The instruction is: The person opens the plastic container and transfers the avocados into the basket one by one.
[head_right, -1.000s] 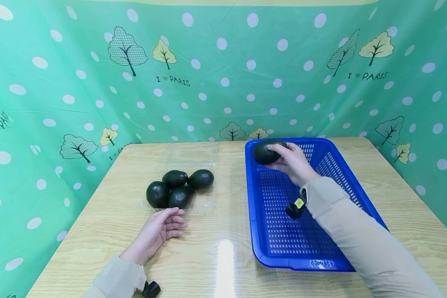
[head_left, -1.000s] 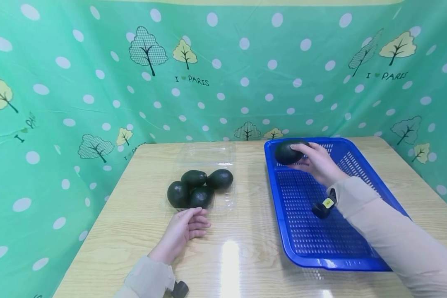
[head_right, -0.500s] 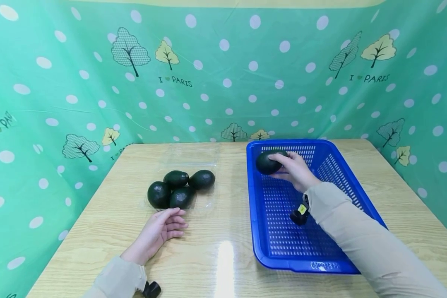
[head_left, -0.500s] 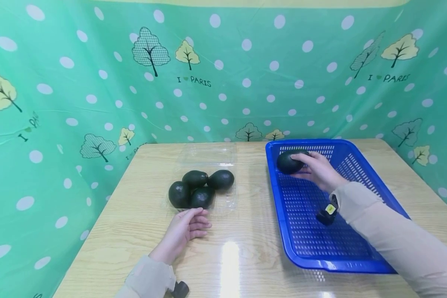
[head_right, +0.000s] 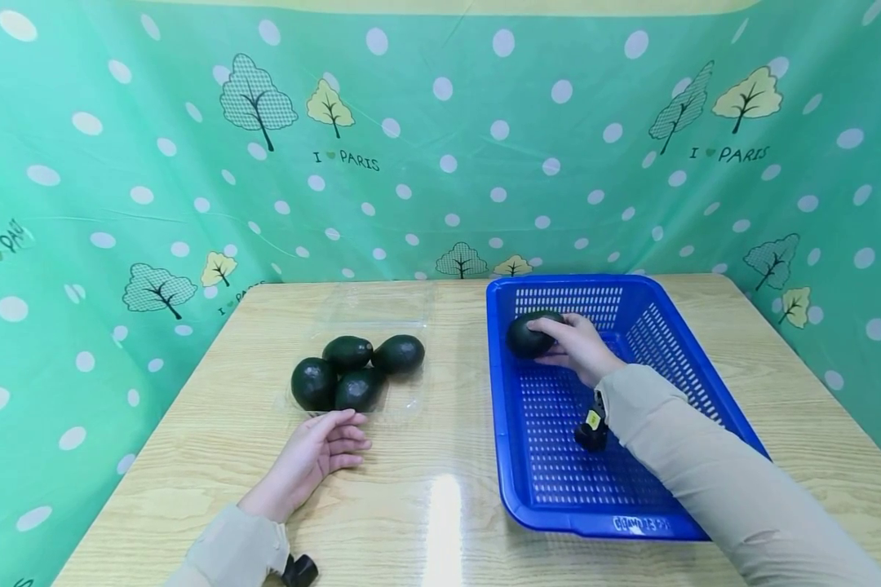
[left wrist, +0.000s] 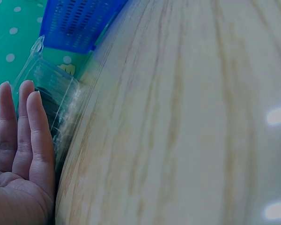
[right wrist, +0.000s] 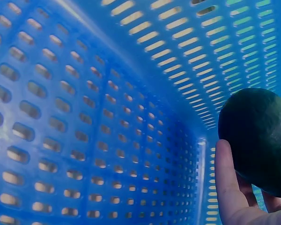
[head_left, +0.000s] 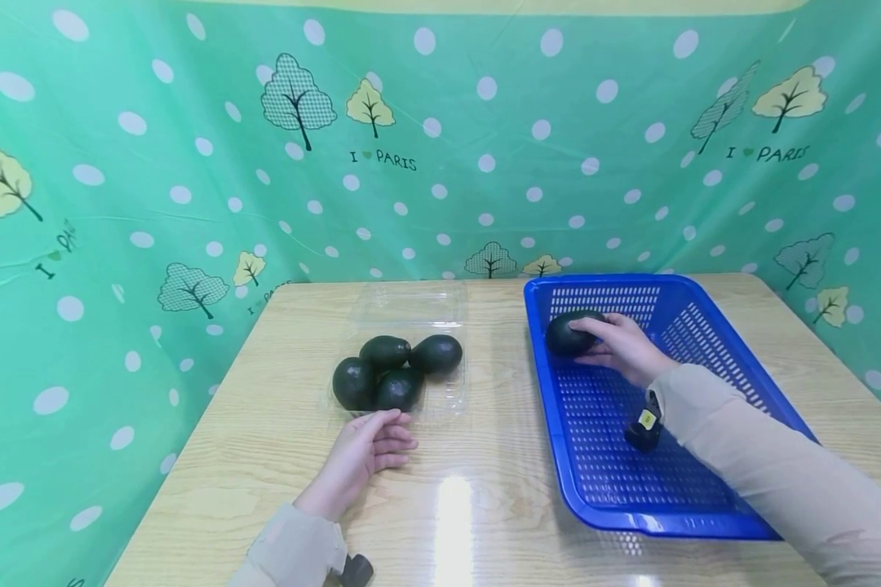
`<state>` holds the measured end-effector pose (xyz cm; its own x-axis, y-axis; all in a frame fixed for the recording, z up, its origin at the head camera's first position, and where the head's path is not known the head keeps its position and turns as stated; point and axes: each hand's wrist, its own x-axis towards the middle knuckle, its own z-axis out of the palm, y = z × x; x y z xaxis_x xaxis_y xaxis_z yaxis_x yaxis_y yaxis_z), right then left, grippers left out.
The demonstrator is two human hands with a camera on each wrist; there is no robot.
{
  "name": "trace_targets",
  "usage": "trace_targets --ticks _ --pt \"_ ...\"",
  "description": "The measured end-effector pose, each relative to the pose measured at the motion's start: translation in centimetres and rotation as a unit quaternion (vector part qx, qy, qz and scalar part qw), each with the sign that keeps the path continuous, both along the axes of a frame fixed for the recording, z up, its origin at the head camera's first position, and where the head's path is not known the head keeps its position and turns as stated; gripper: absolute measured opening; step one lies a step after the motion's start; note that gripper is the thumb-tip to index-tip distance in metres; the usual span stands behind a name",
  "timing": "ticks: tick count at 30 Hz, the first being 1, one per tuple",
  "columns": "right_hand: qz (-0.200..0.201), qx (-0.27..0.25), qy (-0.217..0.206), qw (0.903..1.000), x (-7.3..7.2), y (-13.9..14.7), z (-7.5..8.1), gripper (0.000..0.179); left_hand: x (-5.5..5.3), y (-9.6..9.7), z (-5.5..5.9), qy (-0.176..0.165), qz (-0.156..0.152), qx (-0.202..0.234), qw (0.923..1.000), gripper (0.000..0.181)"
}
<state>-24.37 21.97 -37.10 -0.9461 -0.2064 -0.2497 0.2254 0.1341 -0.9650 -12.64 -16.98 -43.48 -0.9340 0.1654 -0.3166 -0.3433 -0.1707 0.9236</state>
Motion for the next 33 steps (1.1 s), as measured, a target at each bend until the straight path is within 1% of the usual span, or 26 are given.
trace_targets --ticks 6,13,18,24,33 --pt "0.004 0.015 -0.005 0.9999 -0.1 -0.1 -0.7 0.06 0.0 0.0 0.1 0.001 0.001 0.0 1.0 0.028" --pt "0.005 0.034 -0.015 0.9993 -0.1 -0.2 -1.4 0.071 0.0 0.1 0.2 -0.003 0.003 0.001 1.0 0.027" --pt "0.008 0.049 -0.017 0.9986 0.0 -0.2 -1.6 0.073 -0.1 0.1 0.2 -0.006 0.006 0.001 1.0 0.026" --pt "0.008 0.055 -0.016 0.9983 0.1 0.0 -1.6 0.077 -0.1 0.1 0.2 -0.004 0.005 0.0 1.0 0.025" --pt "-0.004 0.074 -0.024 0.997 0.4 0.0 -1.3 0.085 -0.1 0.2 0.2 -0.006 0.011 -0.001 0.9999 0.024"
